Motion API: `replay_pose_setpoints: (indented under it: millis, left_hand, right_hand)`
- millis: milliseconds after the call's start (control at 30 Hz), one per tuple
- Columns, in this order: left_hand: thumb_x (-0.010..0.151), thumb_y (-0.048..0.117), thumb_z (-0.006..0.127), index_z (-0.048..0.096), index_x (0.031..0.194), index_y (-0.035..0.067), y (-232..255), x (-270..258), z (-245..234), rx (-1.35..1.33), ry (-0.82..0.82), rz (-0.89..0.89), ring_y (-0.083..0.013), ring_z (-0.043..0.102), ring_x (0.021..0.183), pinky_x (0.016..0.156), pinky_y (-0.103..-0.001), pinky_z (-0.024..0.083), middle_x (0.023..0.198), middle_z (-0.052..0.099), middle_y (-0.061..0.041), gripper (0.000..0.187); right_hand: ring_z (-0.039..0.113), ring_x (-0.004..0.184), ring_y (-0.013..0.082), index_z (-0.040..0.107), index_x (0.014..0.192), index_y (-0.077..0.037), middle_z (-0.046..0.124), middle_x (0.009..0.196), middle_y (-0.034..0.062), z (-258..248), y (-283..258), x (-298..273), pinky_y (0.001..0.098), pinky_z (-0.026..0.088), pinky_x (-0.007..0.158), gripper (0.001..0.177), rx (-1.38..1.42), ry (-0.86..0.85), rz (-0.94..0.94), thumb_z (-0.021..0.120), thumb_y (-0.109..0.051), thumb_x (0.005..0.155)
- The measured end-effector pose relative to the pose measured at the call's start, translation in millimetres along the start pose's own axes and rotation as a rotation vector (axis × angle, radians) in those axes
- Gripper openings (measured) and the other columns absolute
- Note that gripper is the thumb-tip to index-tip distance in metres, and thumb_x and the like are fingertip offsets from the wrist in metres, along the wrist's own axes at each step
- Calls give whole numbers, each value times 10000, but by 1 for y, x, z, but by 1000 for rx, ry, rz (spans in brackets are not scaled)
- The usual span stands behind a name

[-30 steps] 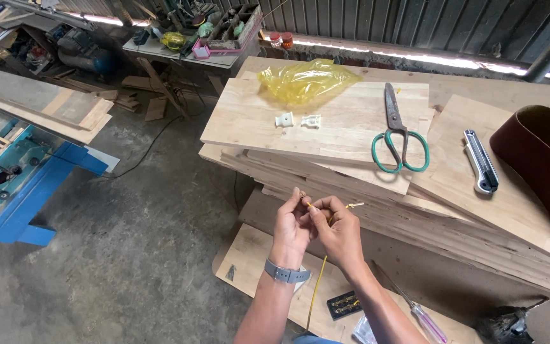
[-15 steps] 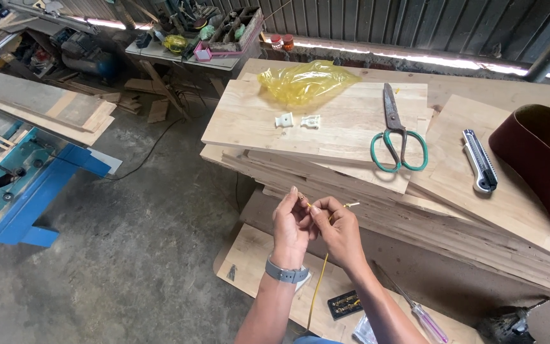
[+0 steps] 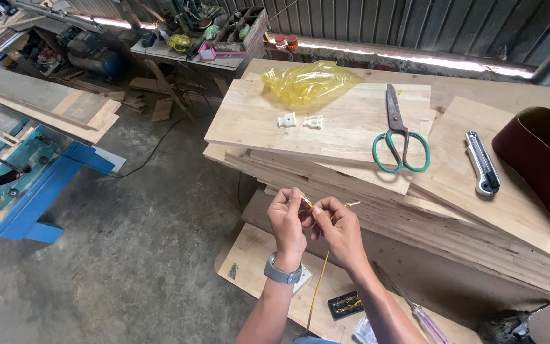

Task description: Stripping the insulation from a wire using scissors and preparing the wire ends with a screwdriver.

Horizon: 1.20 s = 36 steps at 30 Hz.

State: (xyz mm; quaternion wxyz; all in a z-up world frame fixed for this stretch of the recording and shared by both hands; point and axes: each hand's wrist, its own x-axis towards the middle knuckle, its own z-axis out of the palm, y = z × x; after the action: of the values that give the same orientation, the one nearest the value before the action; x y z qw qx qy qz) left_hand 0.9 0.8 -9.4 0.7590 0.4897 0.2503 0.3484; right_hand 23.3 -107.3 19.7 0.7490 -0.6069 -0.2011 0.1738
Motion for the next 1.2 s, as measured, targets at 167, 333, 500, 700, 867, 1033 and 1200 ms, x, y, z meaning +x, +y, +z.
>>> replay_pose_setpoints:
  millis: [167, 333, 500, 700, 867, 1033, 1200]
  left_hand:
    - [1022, 171, 632, 624, 806, 47, 10, 1, 1, 51, -63, 49, -134, 629, 539, 473, -231, 531, 663, 632, -100, 249]
    - [988, 188, 688, 665, 808, 44, 17, 5, -3, 239, -236, 208, -144, 671, 538, 478, -260, 569, 658, 681, -111, 231]
    - [982, 152, 679, 656, 886, 36, -4, 2, -2, -29, -214, 41, -96, 617, 535, 456, -186, 509, 704, 675, -95, 152]
    - [993, 185, 673, 656, 835, 46, -11, -7, 5, -74, -112, 52, -113, 640, 643, 520, -231, 559, 724, 658, -112, 212]
    - [987, 191, 685, 672, 827, 24, -6, -8, 3, -15, -128, 99, -114, 621, 610, 510, -256, 574, 698, 649, -120, 232]
    - [984, 197, 690, 675, 808, 29, -3, -14, 8, -15, -138, 128, -97, 591, 620, 508, -238, 557, 677, 627, -107, 243]
    - [995, 191, 667, 665, 775, 41, 22, -29, 21, -6, -148, 176, -117, 570, 661, 553, -227, 508, 679, 622, -106, 266]
  right_hand:
    - [653, 467, 161, 681, 936, 3, 728, 660, 134, -1, -4, -1, 212, 372, 462, 162, -12, 17, -8, 592, -115, 1005]
    - [630, 461, 168, 691, 931, -7, 732, 646, 125, 2, -7, -7, 249, 398, 474, 142, -130, 110, -48, 602, -98, 993]
    - [605, 502, 153, 698, 983, -104, 762, 652, 56, 9, 5, -12, 263, 441, 510, 92, -367, 272, -103, 623, -156, 999]
    - [553, 464, 123, 698, 973, -129, 653, 511, 57, 10, 15, -14, 241, 456, 462, 71, -352, 328, -219, 631, -136, 996]
    - [498, 437, 116, 694, 952, -120, 634, 473, 36, 10, 11, -15, 229, 436, 449, 96, -309, 298, -251, 612, -137, 1000]
    - [489, 428, 122, 697, 944, -122, 618, 457, 57, 8, 17, -17, 245, 427, 422, 92, -327, 313, -254, 620, -136, 992]
    - [476, 411, 119, 686, 938, -104, 603, 439, 50, 10, 15, -16, 231, 424, 411, 107, -256, 314, -273, 604, -121, 1004]
